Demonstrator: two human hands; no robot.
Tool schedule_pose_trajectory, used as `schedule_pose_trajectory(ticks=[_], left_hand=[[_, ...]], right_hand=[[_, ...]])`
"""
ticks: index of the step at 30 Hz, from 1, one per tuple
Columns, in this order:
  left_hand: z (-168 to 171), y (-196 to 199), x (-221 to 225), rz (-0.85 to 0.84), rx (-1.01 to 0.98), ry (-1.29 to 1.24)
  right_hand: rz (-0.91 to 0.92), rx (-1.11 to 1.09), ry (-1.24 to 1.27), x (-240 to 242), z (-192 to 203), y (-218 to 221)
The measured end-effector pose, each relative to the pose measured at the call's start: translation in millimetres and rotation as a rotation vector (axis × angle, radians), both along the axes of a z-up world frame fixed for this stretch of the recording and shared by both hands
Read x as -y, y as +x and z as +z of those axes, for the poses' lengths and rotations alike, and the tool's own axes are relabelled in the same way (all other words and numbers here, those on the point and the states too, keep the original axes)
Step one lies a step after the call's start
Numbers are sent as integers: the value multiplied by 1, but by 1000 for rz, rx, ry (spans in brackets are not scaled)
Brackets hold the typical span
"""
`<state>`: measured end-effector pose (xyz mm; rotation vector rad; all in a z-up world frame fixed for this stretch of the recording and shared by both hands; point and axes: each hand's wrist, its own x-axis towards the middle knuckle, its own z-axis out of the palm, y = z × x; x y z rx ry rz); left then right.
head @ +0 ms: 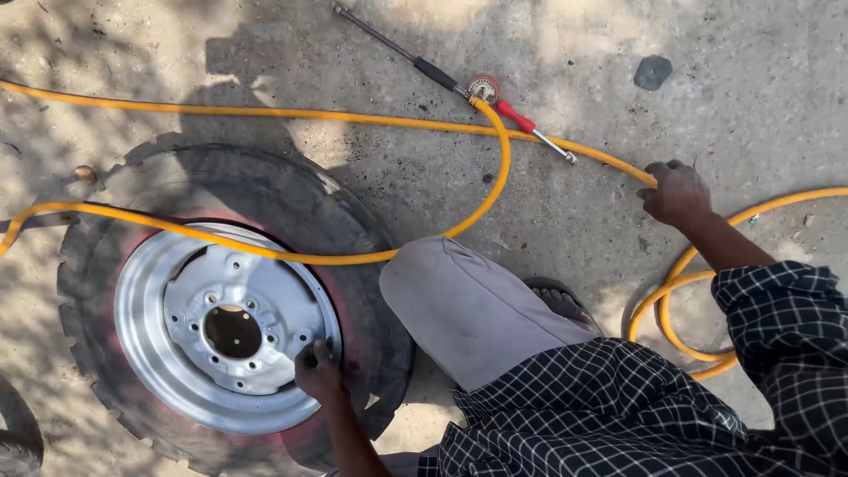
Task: Repairing a tire by checking for leaks and using tools on the rim.
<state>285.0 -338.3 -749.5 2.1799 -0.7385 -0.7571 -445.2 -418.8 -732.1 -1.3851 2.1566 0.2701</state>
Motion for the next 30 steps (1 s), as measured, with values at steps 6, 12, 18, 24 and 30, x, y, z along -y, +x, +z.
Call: schedule_pose_trajectory(ticks=[6,12,18,24,30], left_hand=[[-4,-11,1,85,122,-90],[25,-27,1,164,84,-21],[14,-27,1,214,-16,-143],[21,-23,2,158,2,-176],[45,-50,25,192,-81,-40]], right_hand=[[73,-127,29,21,-49,6],[143,-229,22,53,-57,-31],[199,-31,54,59,-48,20],[156,8,16,61,-56,43],[-80,48,-270,7,-71,36]])
